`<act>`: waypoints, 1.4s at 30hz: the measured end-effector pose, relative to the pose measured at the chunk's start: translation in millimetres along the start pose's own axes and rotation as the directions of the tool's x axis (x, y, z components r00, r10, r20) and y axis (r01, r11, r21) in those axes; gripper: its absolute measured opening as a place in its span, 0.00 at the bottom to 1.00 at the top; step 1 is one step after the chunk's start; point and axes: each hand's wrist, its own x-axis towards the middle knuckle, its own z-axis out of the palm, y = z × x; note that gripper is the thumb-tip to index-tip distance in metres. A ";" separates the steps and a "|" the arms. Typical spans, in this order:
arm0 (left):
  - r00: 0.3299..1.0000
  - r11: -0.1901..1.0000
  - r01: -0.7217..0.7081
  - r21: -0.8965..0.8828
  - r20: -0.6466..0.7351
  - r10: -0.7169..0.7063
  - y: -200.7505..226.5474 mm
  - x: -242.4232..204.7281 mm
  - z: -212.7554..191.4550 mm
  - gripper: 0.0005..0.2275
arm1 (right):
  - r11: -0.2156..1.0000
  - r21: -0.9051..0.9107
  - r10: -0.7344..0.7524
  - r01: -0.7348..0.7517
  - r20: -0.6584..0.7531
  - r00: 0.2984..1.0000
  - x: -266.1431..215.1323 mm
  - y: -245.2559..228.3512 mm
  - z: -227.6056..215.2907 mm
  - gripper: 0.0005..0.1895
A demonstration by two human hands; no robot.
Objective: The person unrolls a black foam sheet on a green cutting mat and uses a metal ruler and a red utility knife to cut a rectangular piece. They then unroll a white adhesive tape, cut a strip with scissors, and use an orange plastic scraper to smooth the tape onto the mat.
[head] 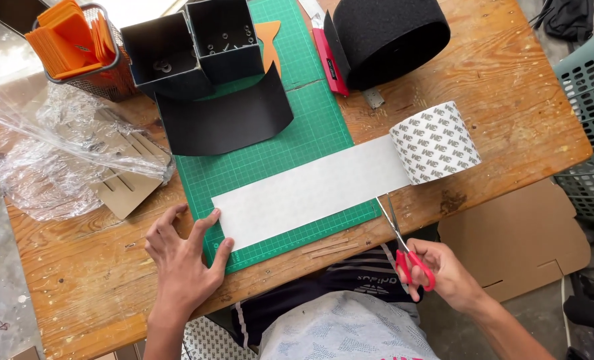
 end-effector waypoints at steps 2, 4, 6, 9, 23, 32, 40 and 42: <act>1.000 1.000 0.000 0.003 -0.002 0.000 0.0 0.9 1.1 0.21 | 0.994 -0.110 -0.022 0.015 -0.066 0.998 0.0 -3.3 -2.9 0.29; 1.000 1.000 -0.007 0.007 -0.013 0.007 -0.6 0.6 1.5 0.20 | 0.993 -0.118 -0.023 0.019 -0.037 0.999 -0.3 -4.0 -4.8 0.25; 1.000 1.000 -0.003 0.008 -0.005 0.003 -0.8 0.9 1.4 0.21 | 0.995 -0.099 0.000 -0.005 -0.052 0.999 -0.8 -2.8 -5.2 0.23; 1.000 1.000 -0.001 0.006 0.001 0.001 -0.9 0.5 1.4 0.21 | 0.993 -0.110 0.023 -0.030 -0.068 0.997 -2.4 -4.4 -5.9 0.21; 1.000 1.000 -0.010 -0.005 -0.013 0.010 1.7 0.3 -1.3 0.20 | 0.989 -0.144 0.032 -0.044 -0.081 0.996 -0.2 -16.0 3.4 0.21; 0.999 1.000 -0.027 -0.002 -0.039 0.026 2.6 0.0 -1.7 0.19 | 0.993 -0.087 0.062 -0.074 -0.137 0.989 2.0 -19.2 10.4 0.22; 0.999 1.000 -0.022 0.006 -0.043 0.022 1.6 -0.5 -0.4 0.19 | 0.997 -0.070 0.026 -0.037 -0.157 0.987 -1.5 -16.1 11.9 0.23; 0.999 1.000 -0.023 0.004 -0.035 0.024 1.9 -0.9 -0.3 0.19 | 0.996 -0.072 0.044 -0.056 -0.159 0.986 -2.4 -20.0 14.8 0.23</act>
